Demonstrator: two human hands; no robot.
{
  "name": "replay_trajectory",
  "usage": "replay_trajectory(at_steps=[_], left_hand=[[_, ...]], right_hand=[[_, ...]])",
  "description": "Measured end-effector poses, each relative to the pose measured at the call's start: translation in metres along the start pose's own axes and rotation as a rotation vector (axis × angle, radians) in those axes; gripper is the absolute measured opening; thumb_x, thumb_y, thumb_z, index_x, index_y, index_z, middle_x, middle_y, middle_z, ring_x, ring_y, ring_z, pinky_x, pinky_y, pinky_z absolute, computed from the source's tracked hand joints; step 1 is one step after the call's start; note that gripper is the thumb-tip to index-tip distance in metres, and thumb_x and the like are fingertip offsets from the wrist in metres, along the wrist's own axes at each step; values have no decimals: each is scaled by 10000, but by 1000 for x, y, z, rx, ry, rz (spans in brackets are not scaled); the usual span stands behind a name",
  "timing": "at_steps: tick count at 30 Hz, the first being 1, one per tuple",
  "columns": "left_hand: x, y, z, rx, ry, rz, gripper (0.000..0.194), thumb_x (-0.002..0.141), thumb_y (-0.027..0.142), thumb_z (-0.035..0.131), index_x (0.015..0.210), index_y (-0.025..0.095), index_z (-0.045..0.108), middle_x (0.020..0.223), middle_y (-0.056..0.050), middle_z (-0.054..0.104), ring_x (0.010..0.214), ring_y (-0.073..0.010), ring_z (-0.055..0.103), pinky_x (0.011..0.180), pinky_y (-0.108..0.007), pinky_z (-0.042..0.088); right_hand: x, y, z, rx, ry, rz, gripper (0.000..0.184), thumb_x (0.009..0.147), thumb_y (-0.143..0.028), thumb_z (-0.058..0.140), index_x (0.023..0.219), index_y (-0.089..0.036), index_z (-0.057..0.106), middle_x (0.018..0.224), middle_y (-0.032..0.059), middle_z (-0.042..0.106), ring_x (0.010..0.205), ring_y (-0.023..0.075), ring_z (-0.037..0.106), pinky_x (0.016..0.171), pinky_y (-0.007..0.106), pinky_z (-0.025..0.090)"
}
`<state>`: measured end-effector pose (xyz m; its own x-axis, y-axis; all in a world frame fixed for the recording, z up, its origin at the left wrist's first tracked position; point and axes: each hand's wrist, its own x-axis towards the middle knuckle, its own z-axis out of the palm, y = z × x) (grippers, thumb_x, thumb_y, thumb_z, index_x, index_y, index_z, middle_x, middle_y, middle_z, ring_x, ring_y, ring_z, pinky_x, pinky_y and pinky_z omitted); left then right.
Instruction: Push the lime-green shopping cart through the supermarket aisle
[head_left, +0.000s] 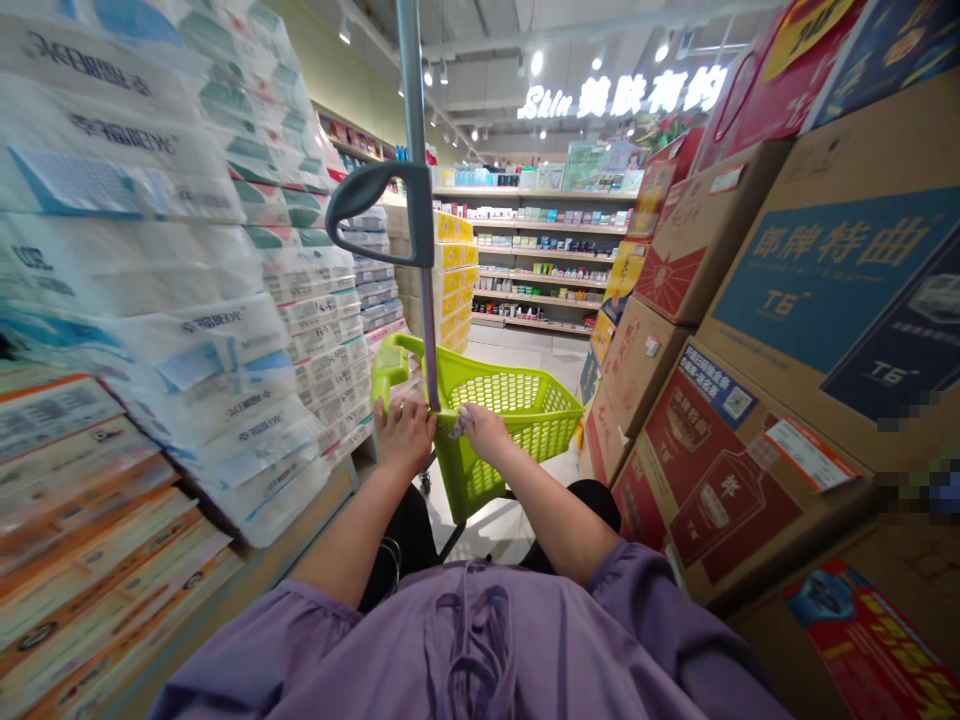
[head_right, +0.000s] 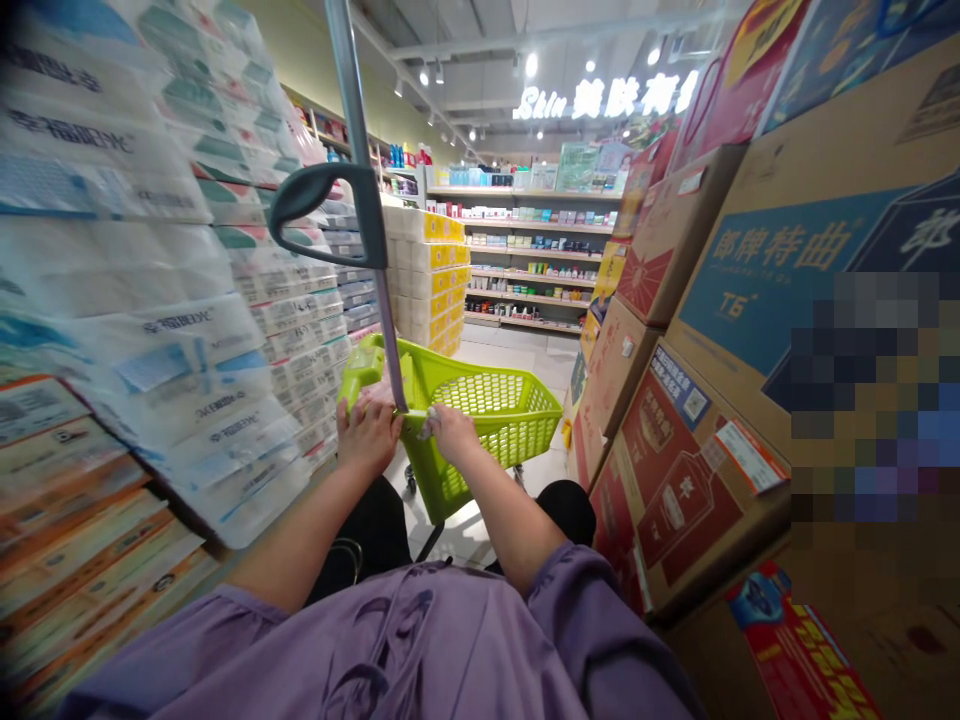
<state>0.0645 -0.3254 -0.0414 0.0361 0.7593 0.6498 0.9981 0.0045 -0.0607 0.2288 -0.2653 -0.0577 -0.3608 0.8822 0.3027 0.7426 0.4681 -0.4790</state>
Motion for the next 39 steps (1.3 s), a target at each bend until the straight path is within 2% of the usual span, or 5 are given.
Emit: replay_trajectory(at_steps=[21, 24, 28, 33, 39], left_hand=[[7, -17, 4, -23, 39, -33, 383, 922, 422, 402, 1001, 189, 695, 1104, -133, 646, 1219, -311, 471, 1149, -539, 157], [13, -19, 3, -37, -16, -44, 385, 919, 421, 398, 1028, 193, 688, 1136, -133, 643, 1249, -315, 450, 1150, -540, 151], [22, -16, 1, -75, -105, -52, 403, 926, 421, 374, 1070, 193, 674, 1157, -131, 645, 1270, -319, 432, 1145, -544, 144], [26, -7, 3, -116, -151, -45, 427, 936, 440, 348, 1067, 198, 675, 1209, -122, 625, 1293, -335, 396, 1141, -553, 118], [30, -11, 6, -155, -175, -51, 430, 943, 436, 337, 1088, 197, 664, 1229, -120, 613, 1334, -326, 345, 1149, -545, 78]], right_hand=[[-16, -13, 15, -34, 178, -104, 301, 939, -288, 471, 1204, -182, 568, 1132, 110, 651, 1067, 227, 549, 950, 350, 392], [-8, -1, 11, 136, 86, -132, 312, 920, -249, 500, 1225, -215, 559, 1147, 73, 656, 1004, 184, 588, 902, 303, 438], [1, 22, -7, 385, -142, -72, 292, 909, -215, 498, 1182, -267, 586, 866, -28, 705, 697, 103, 616, 741, 228, 474], [6, 38, -24, 533, -251, 93, 244, 865, -276, 577, 1095, -209, 621, 798, -4, 715, 600, 85, 577, 601, 188, 446], [9, 34, -28, 554, -319, 100, 269, 857, -252, 600, 1120, -199, 617, 823, 3, 716, 559, 63, 536, 539, 164, 408]])
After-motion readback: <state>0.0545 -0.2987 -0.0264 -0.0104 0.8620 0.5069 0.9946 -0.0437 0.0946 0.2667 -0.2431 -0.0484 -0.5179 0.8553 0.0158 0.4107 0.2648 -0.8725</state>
